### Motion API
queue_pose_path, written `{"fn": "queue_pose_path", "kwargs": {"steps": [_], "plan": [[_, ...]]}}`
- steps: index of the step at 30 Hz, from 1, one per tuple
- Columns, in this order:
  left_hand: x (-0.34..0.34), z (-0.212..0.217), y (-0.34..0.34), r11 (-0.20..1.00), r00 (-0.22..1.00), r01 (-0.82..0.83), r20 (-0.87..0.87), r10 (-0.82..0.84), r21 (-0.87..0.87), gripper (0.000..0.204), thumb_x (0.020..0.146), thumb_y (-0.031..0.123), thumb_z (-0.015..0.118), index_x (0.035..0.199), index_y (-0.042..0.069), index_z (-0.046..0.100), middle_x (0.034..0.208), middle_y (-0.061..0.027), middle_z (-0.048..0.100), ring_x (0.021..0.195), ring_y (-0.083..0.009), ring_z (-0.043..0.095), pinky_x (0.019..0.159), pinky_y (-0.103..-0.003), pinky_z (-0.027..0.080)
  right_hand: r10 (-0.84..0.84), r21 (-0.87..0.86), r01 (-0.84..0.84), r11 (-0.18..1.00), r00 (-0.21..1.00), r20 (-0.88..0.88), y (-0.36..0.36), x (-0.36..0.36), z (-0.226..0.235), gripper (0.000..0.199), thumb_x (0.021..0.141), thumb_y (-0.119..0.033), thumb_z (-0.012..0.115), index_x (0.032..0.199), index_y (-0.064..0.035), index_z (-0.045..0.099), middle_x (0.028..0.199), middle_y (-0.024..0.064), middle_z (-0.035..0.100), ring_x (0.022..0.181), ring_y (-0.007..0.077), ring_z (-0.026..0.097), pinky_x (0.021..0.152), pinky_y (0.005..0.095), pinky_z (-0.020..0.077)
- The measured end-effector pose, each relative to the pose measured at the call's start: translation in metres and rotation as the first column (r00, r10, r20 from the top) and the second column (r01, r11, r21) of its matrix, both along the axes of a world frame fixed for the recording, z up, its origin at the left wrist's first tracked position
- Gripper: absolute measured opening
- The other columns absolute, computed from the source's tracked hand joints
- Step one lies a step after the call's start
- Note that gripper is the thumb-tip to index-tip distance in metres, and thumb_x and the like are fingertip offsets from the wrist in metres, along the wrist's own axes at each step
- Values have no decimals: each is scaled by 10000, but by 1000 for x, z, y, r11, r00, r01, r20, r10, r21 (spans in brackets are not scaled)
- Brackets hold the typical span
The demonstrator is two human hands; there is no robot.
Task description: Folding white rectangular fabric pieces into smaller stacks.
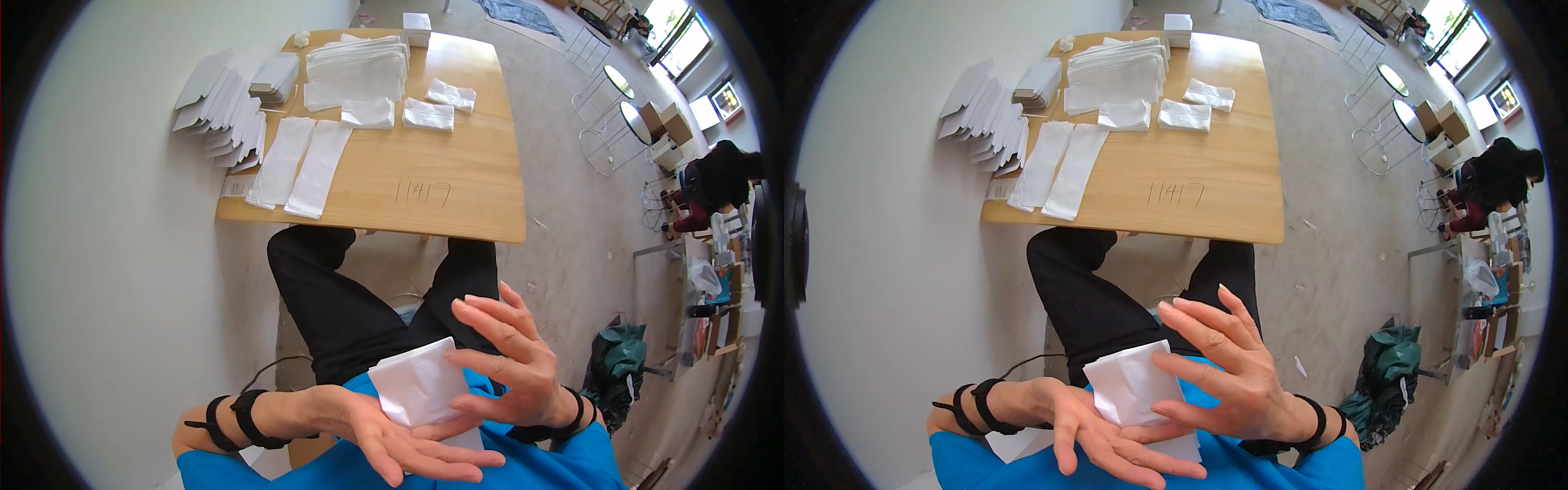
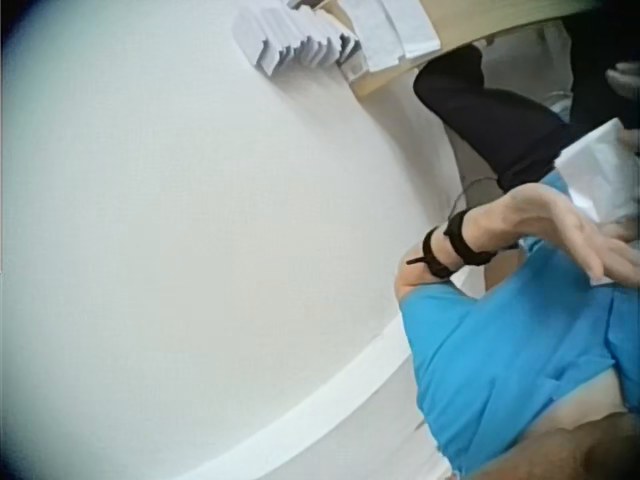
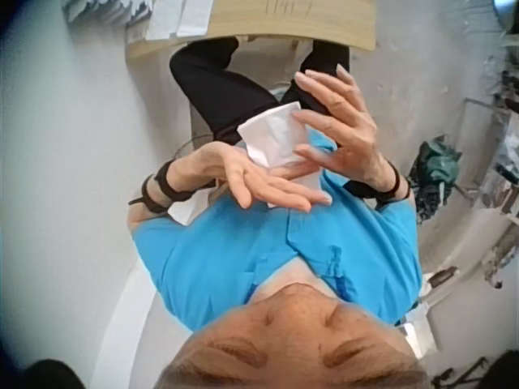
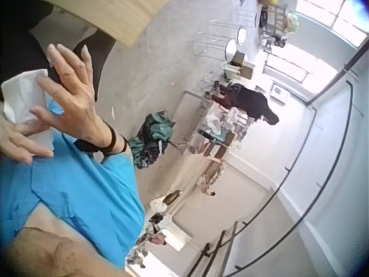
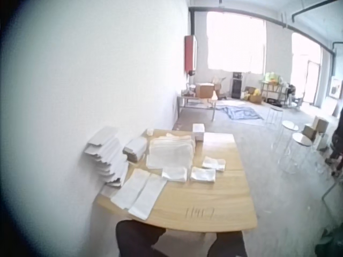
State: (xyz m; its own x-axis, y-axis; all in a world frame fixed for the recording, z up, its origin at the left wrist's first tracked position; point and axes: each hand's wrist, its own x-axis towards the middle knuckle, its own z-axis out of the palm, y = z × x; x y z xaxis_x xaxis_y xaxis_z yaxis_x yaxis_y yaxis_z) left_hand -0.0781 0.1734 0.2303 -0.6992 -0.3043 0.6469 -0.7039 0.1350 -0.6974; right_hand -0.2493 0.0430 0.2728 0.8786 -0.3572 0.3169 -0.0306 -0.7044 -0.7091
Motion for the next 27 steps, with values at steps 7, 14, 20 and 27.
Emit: {"fn": "queue_pose_path", "kwargs": {"steps": [7,14,20,27], "plan": [[-12,-14,5,998,961,-57,269,65,-37,720,965,610,45,1541,183,105,1616,-51,13,1485,-199,15,1184,-526,-35,110,-33,-108,994,991,82,0,-6,-21,348,637,-198,850,928,-84,698,1242,139,625,1178,298,572,1100,542,288],[-17,-6,11,980,980,-154,147,135,127,644,974,576,144,1489,203,243,1589,-42,113,1474,-183,68,1167,-534,-111,-124,61,126,990,992,-29,1,-6,-15,348,671,-202,838,958,-70,691,1199,127,649,1141,293,596,1083,535,317],[-1,15,-20,928,929,226,220,-297,296,537,974,498,272,1379,229,499,1533,12,338,1455,-117,184,1158,-560,-145,-85,175,71,982,994,74,0,-14,-27,230,680,-78,809,884,-80,702,1126,106,681,1085,261,628,1047,506,365],[-5,13,-30,922,933,239,193,-305,304,552,981,477,286,1415,181,454,1526,-4,351,1452,-132,198,1189,-528,-63,-73,290,34,956,990,122,-8,-20,-34,238,685,-58,792,905,-88,705,1112,110,680,1106,273,616,1039,490,379]]}}
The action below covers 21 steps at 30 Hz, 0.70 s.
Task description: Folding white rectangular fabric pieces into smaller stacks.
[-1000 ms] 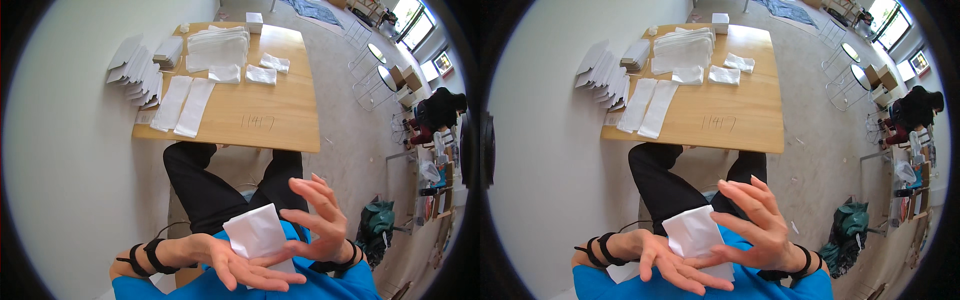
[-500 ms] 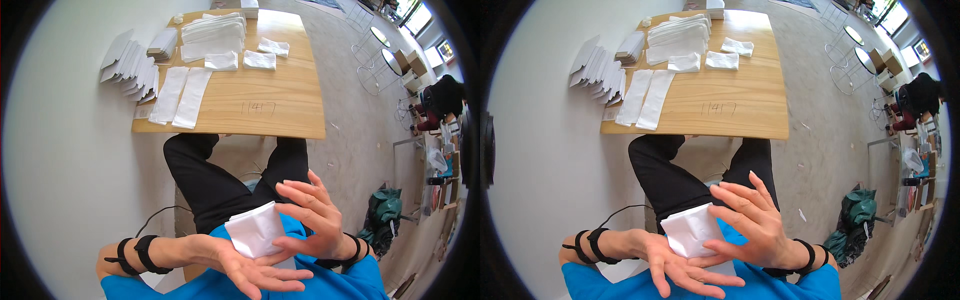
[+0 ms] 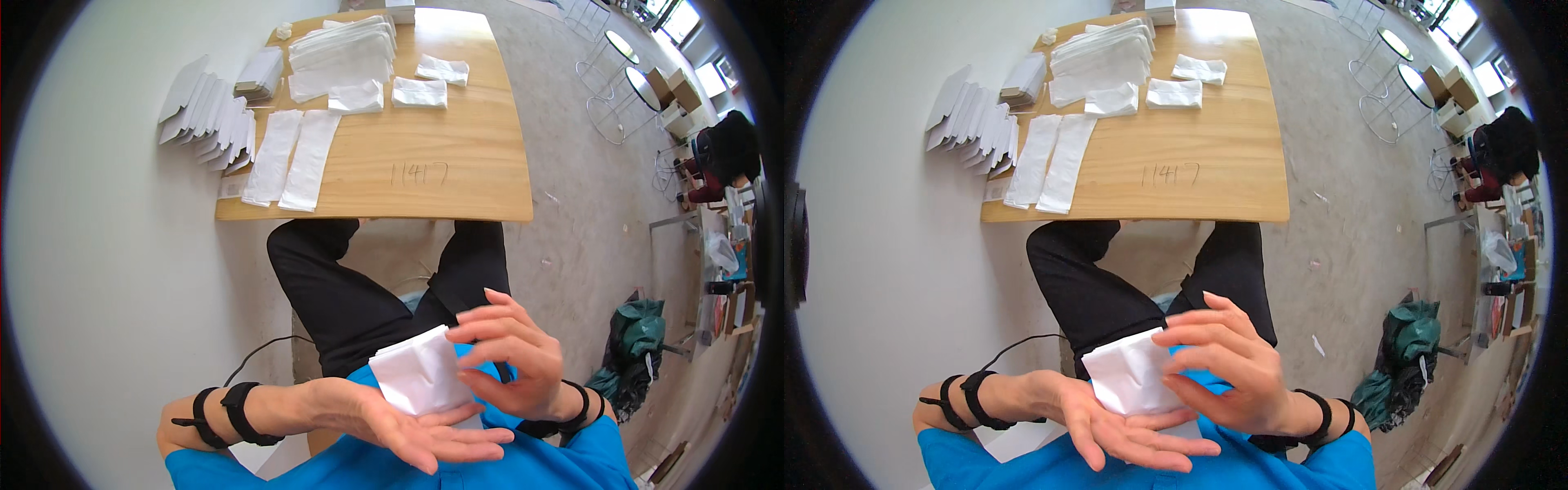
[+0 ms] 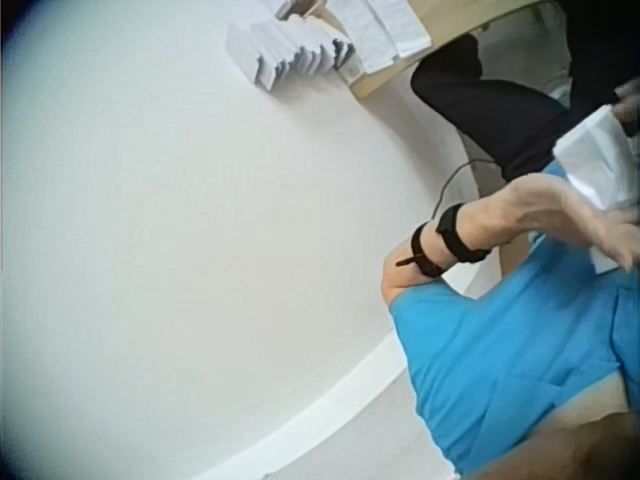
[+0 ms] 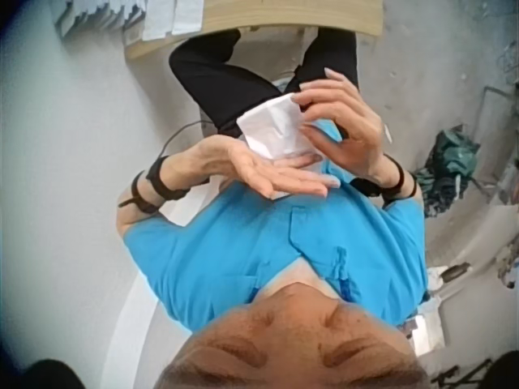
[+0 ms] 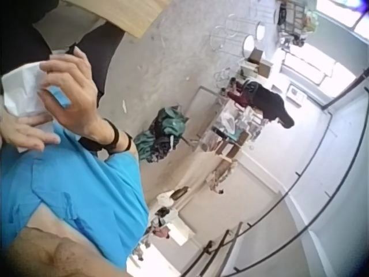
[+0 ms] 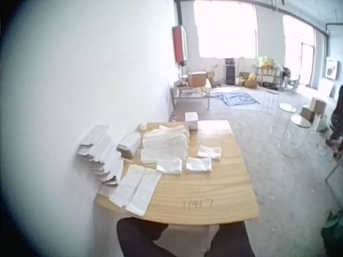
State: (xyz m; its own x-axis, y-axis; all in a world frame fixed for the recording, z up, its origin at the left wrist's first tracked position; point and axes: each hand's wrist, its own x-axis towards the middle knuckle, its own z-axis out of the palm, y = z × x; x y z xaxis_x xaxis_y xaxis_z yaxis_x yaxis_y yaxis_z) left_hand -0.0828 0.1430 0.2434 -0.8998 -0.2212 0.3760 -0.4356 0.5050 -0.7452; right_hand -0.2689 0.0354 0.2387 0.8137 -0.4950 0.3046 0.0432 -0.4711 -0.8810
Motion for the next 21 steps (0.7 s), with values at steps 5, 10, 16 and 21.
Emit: {"fn": "queue_pose_path", "kwargs": {"steps": [5,10,16,21], "plan": [[3,-21,9,904,910,-394,64,409,-164,872,919,718,113,1536,102,115,1578,-231,4,1473,-335,33,1167,-479,191,100,127,-89,988,991,-87,-8,11,-16,343,751,-146,787,1073,-84,686,1233,153,620,1218,332,529,1066,489,349],[16,-73,28,611,689,-377,230,688,-696,914,890,762,166,1524,103,170,1568,-252,-4,1470,-314,90,1143,-370,276,92,337,-98,936,995,33,-9,13,-38,129,788,-54,736,915,-36,721,1148,135,657,1080,258,602,867,354,510],[4,-44,0,887,888,-451,49,457,-97,865,922,708,148,1522,87,173,1582,-202,37,1475,-273,74,1159,-391,212,8,337,-21,941,999,40,-14,10,-36,139,764,-36,751,900,-48,723,1059,113,681,999,231,612,802,330,515],[4,-40,-8,928,932,-359,22,362,-97,806,954,647,87,1521,84,194,1598,-128,80,1481,-205,57,1196,-435,84,77,350,-103,931,993,89,-22,5,-31,256,713,-2,778,941,-30,665,1002,156,695,921,220,639,764,304,501]]}}
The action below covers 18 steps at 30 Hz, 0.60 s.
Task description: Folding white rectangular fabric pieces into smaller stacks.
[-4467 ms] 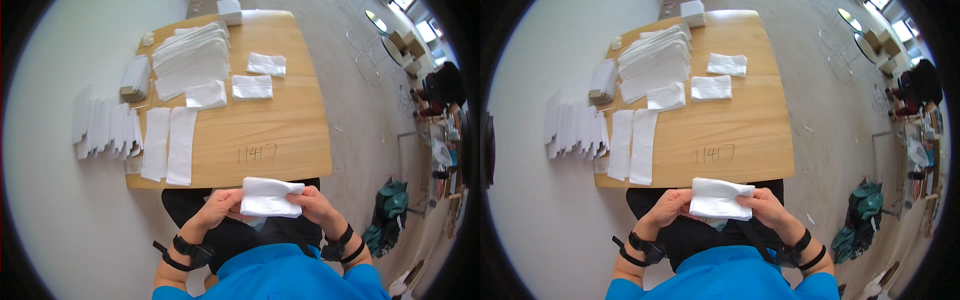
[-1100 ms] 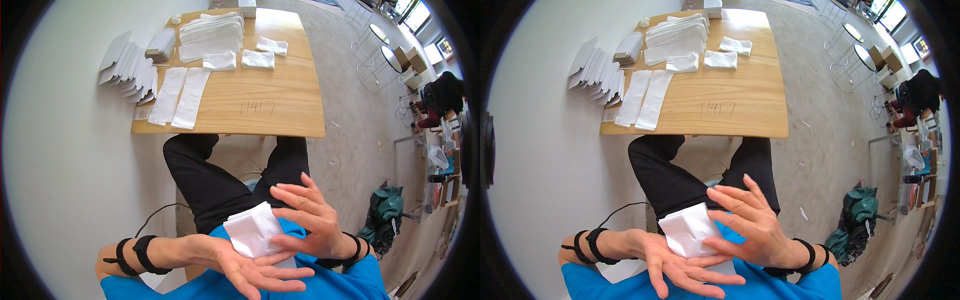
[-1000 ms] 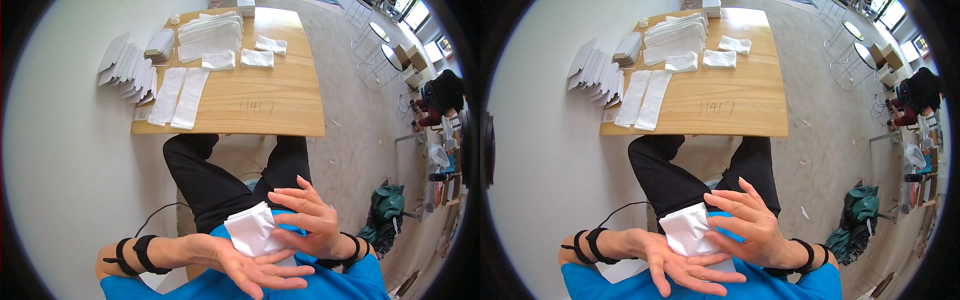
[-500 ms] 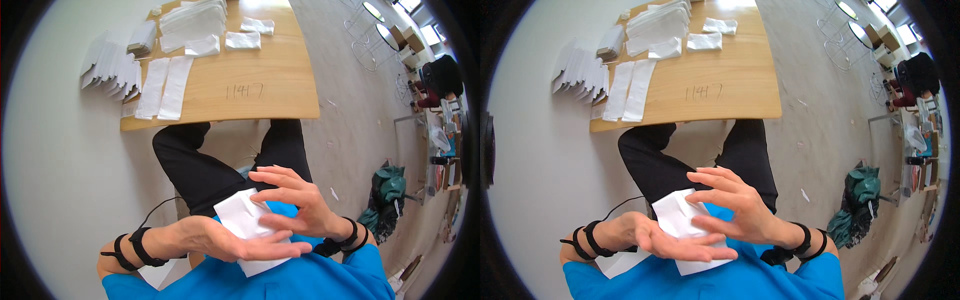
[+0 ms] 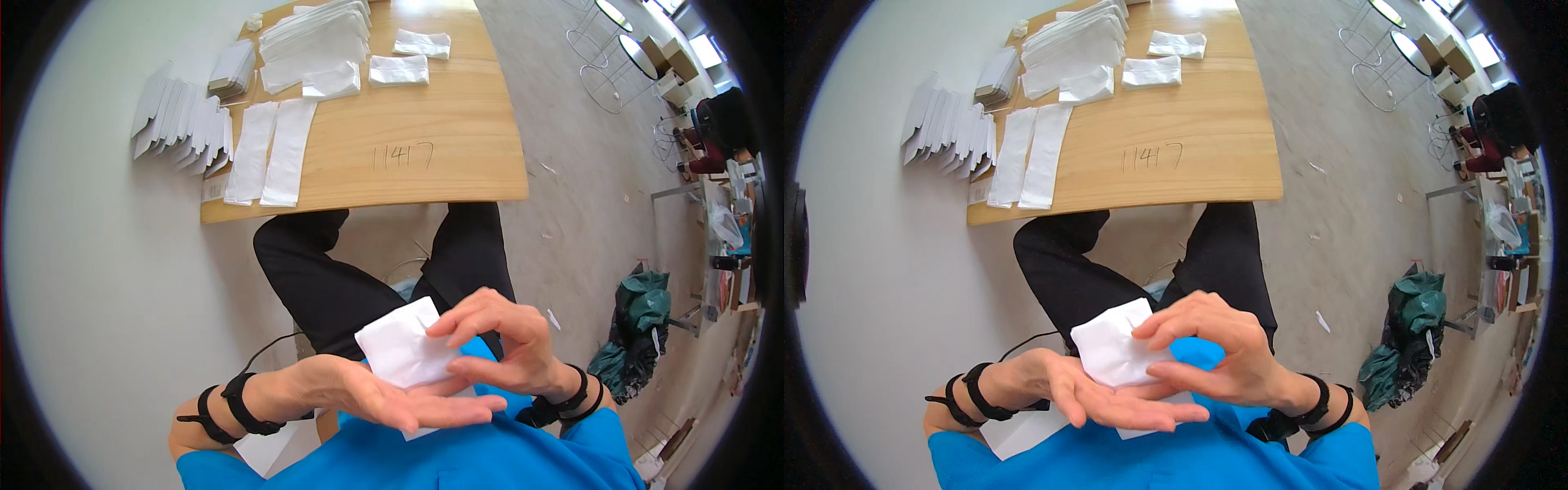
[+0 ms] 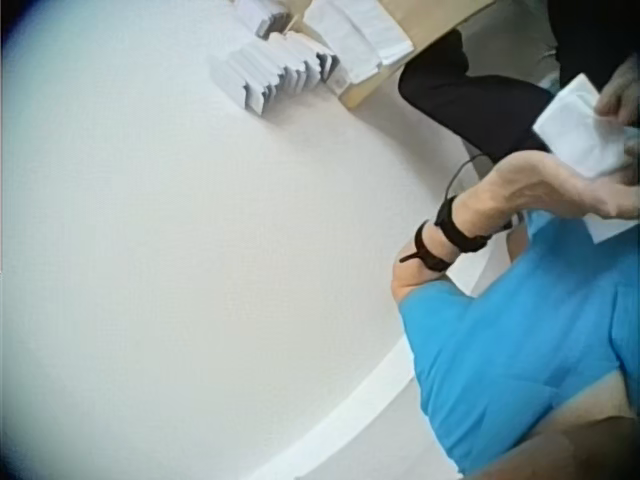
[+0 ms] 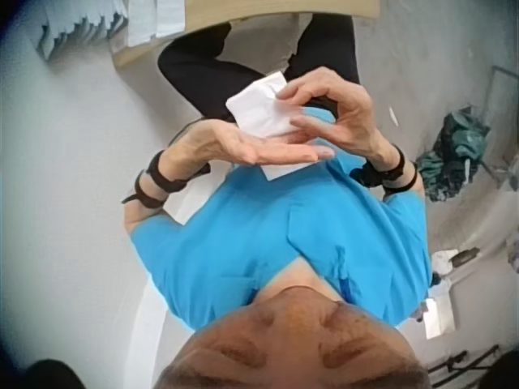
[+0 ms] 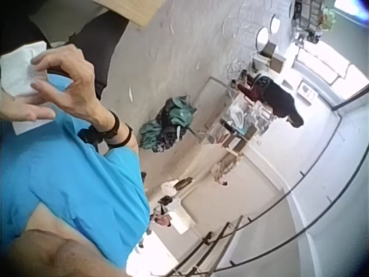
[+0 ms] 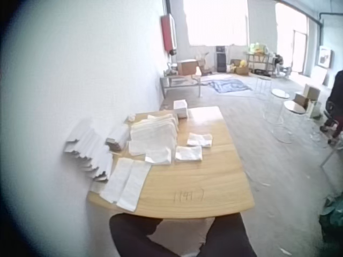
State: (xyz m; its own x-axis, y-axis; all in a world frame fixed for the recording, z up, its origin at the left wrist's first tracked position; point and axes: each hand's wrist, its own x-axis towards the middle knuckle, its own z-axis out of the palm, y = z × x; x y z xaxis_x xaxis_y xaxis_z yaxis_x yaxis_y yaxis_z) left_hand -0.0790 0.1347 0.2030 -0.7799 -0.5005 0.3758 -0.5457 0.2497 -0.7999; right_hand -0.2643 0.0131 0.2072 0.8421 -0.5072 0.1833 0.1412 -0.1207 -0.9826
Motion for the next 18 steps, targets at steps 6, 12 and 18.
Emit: {"fn": "queue_pose_path", "kwargs": {"steps": [6,12,18], "plan": [[-1,8,-11,987,999,-27,-35,21,-156,842,935,680,106,1501,77,263,1600,-3,135,1468,-91,73,1195,-419,-51,-92,327,71,943,994,51,10,1,0,428,716,-28,810,1094,-11,612,1091,120,679,900,199,656,741,285,535],[10,9,-18,947,951,308,-37,-306,94,583,959,527,316,1408,186,462,1541,2,319,1446,-120,214,1182,-526,-91,-225,-275,175,945,961,-161,-1,6,10,323,599,-45,826,901,-119,735,1096,95,654,864,199,560,712,296,474],[7,10,-41,948,940,317,-133,-313,7,554,956,507,320,1350,180,534,1533,-17,340,1441,-123,235,1182,-528,-92,-226,-364,217,906,974,16,-5,-1,1,319,599,-28,816,892,-109,720,1049,109,657,877,212,570,692,303,469]]}}
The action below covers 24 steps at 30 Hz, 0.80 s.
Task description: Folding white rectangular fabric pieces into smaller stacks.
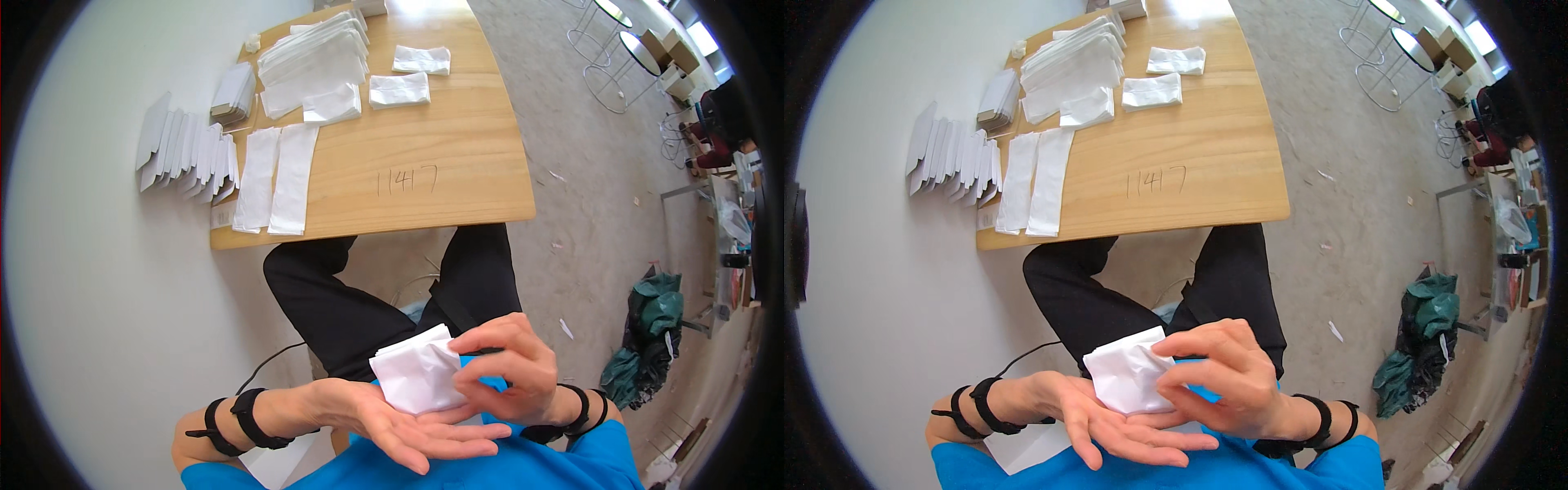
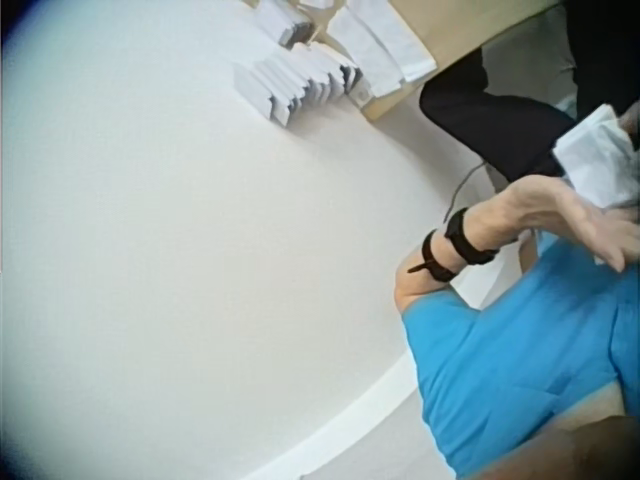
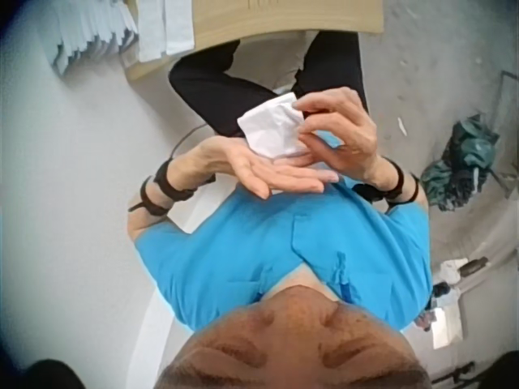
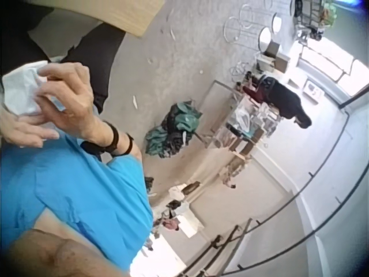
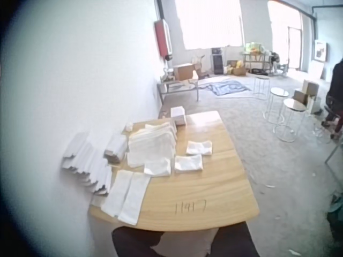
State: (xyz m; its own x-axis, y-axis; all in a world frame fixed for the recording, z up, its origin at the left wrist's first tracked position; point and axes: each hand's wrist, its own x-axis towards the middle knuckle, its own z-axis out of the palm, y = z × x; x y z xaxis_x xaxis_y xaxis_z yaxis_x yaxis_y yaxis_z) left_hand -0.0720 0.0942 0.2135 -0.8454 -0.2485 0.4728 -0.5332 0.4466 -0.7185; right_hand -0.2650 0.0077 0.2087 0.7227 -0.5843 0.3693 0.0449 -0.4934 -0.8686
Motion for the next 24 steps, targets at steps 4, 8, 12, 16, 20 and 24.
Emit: {"fn": "queue_pose_path", "kwargs": {"steps": [4,8,12,16,20,24], "plan": [[4,4,-2,1000,995,9,101,-9,-3,556,957,505,314,1351,178,532,1535,-18,338,1445,-127,226,1180,-529,-99,-130,107,156,982,968,-216,-5,8,7,286,640,-115,830,899,-100,710,935,46,641,743,175,533,666,301,401],[3,3,-7,998,990,45,135,-50,45,563,962,504,310,1374,174,505,1538,-15,330,1451,-131,207,1176,-527,-115,-101,138,119,983,986,-132,-3,5,-4,278,635,-93,834,884,-90,713,895,43,636,726,174,527,646,305,408],[-1,-2,-13,998,1000,2,17,-3,56,591,966,508,307,1431,164,432,1530,-13,344,1448,-136,214,1170,-529,-126,-112,96,109,989,993,27,-9,4,-2,270,643,-74,826,884,-94,706,903,55,665,722,173,573,642,305,407],[0,-1,-18,996,1000,6,22,-9,94,609,967,512,303,1457,160,388,1531,-6,342,1447,-139,216,1168,-531,-127,7,151,-32,988,986,166,-16,2,-4,300,673,-67,835,915,-85,657,945,71,714,726,159,651,659,292,403],[1,-4,-24,999,999,26,36,-27,43,603,966,512,320,1456,168,392,1536,6,331,1446,-128,217,1169,-531,-122,23,512,-184,839,952,305,-12,2,-11,366,737,19,784,1042,-28,589,937,104,691,809,181,664,707,294,471],[3,-6,-25,997,999,3,38,-6,73,605,962,513,337,1467,180,375,1544,4,314,1447,-112,206,1171,-534,-116,-8,592,-261,763,911,413,-13,7,-17,546,710,166,715,1170,-22,488,861,123,664,793,202,666,644,298,441]]}}
